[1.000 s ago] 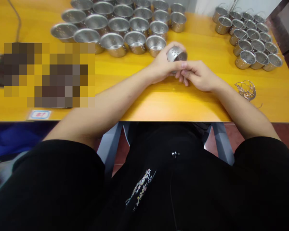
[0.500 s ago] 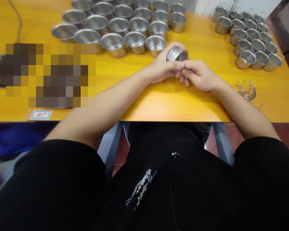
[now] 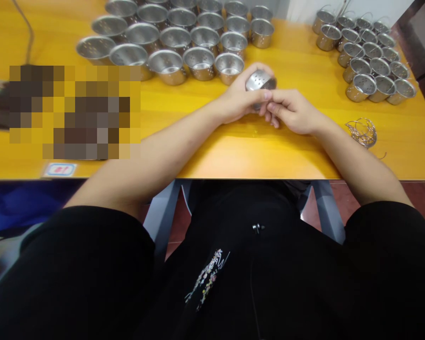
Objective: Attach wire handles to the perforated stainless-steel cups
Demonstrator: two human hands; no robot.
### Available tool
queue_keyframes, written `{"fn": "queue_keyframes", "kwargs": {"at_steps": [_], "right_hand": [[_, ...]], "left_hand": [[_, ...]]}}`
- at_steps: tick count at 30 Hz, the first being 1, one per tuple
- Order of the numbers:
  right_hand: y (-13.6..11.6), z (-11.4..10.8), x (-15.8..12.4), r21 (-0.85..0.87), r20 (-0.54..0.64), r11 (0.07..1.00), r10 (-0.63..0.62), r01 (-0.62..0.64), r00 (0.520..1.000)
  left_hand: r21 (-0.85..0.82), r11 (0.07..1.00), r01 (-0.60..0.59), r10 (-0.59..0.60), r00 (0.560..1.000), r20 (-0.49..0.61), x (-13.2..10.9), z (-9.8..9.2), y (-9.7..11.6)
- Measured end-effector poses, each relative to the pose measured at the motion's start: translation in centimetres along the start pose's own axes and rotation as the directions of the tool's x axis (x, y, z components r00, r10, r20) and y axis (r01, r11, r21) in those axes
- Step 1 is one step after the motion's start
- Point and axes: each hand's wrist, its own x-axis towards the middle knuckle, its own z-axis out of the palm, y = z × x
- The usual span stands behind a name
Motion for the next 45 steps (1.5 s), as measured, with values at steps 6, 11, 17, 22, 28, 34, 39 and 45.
{"fn": "queue_keyframes", "kwargs": {"at_steps": [6,11,17,22,28,34,39,45], "right_hand": [[0.26,-0.08,-0.11,0.018,-0.003,1.000,-0.008,0.008,1.000],[0.46,-0.10,-0.14,0.024,0.007,1.000,-0.017,0.017,1.000],[0.16,0.02,-0.09,0.019,0.012,1.000,0.015,-0.015,1.000],[-0.02,0.01,-0.16,0.008,0.011,1.000,0.030,-0.030,0.999],[-0.14,-0.09,-0.22,-0.009,0.035,1.000,0.023,-0.022,0.999],[-0.11,-0.15,-0.28,0.011,0.055,1.000,0.007,-0.008,0.998],[0.27,-0.20,-0.20,0.023,0.037,1.000,0.018,-0.018,0.999],[-0.03,-0.23,-0.10,0.051,0.017,0.998,0.024,-0.025,1.000]], "left_hand": [[0.033,0.999,0.001,0.000,0.999,-0.032,-0.22,0.21,0.27],[0.065,0.998,0.015,-0.012,0.999,-0.048,-0.29,0.17,0.43],[0.094,0.995,0.036,-0.031,0.998,-0.061,-0.18,0.02,0.24],[0.104,0.994,0.041,-0.033,0.997,-0.074,-0.06,-0.11,0.05],[0.091,0.995,0.029,-0.024,0.998,-0.055,-0.19,0.09,0.46],[0.114,0.992,0.046,-0.041,0.998,-0.046,-0.30,0.24,0.78],[0.131,0.989,0.063,-0.055,0.996,-0.064,-0.25,0.15,0.52],[0.095,0.994,0.046,-0.039,0.996,-0.076,-0.58,0.50,0.56]]}}
